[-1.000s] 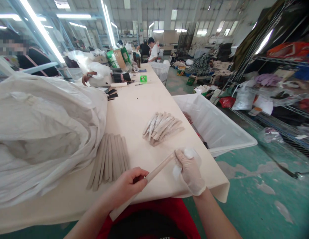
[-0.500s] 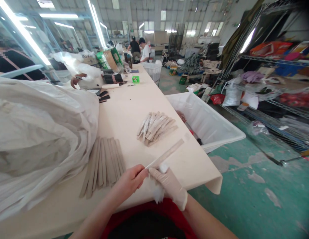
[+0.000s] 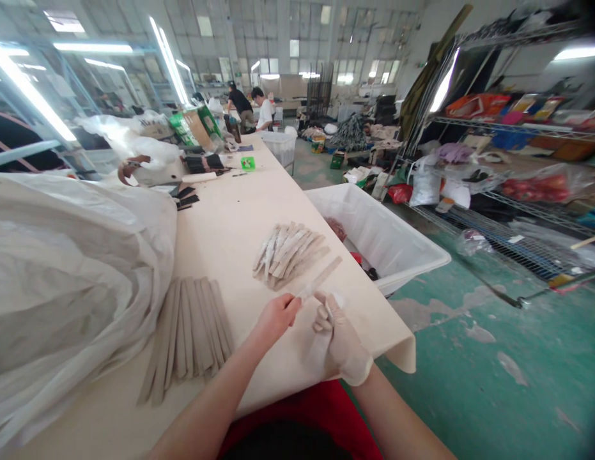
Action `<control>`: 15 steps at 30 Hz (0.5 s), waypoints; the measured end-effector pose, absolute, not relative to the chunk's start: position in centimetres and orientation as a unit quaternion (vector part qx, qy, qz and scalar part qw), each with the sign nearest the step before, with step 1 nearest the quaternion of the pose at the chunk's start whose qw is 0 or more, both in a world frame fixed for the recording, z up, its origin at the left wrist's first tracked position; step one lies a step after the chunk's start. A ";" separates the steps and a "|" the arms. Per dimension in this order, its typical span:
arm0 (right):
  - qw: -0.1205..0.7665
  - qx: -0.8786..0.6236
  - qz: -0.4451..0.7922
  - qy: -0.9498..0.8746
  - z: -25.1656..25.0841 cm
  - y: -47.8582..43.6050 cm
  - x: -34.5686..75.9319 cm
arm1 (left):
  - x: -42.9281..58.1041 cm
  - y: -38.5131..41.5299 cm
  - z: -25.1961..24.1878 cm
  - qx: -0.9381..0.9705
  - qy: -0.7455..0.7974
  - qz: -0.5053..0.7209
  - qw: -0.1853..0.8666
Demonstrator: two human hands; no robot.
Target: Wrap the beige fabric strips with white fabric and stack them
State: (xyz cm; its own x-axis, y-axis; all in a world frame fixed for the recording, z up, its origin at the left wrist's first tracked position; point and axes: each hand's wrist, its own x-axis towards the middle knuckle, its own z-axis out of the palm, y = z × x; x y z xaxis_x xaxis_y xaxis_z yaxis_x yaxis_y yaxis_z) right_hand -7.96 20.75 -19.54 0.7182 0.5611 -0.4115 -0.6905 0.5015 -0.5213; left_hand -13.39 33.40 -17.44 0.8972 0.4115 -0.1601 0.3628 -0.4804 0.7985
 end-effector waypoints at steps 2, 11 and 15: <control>0.861 -0.285 0.414 0.079 -19.3 19.9 -6.7 | -12.0 34.2 -17.2 0.870 0.232 0.065 0.429; 0.857 -0.313 0.404 0.060 -17.9 20.1 -6.7 | -14.8 31.4 -15.9 0.839 0.189 0.028 0.509; 0.847 -0.400 0.348 0.046 -19.5 20.4 -6.9 | -15.7 31.1 -15.2 0.840 0.202 0.035 0.502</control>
State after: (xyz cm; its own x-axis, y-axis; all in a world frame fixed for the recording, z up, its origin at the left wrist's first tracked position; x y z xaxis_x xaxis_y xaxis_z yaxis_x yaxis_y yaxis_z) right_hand -6.90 20.42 -19.49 0.7538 0.5518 -0.3568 -0.6260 0.4377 -0.6454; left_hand -15.66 31.08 -15.16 0.9162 0.3741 -0.1435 0.3037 -0.4149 0.8577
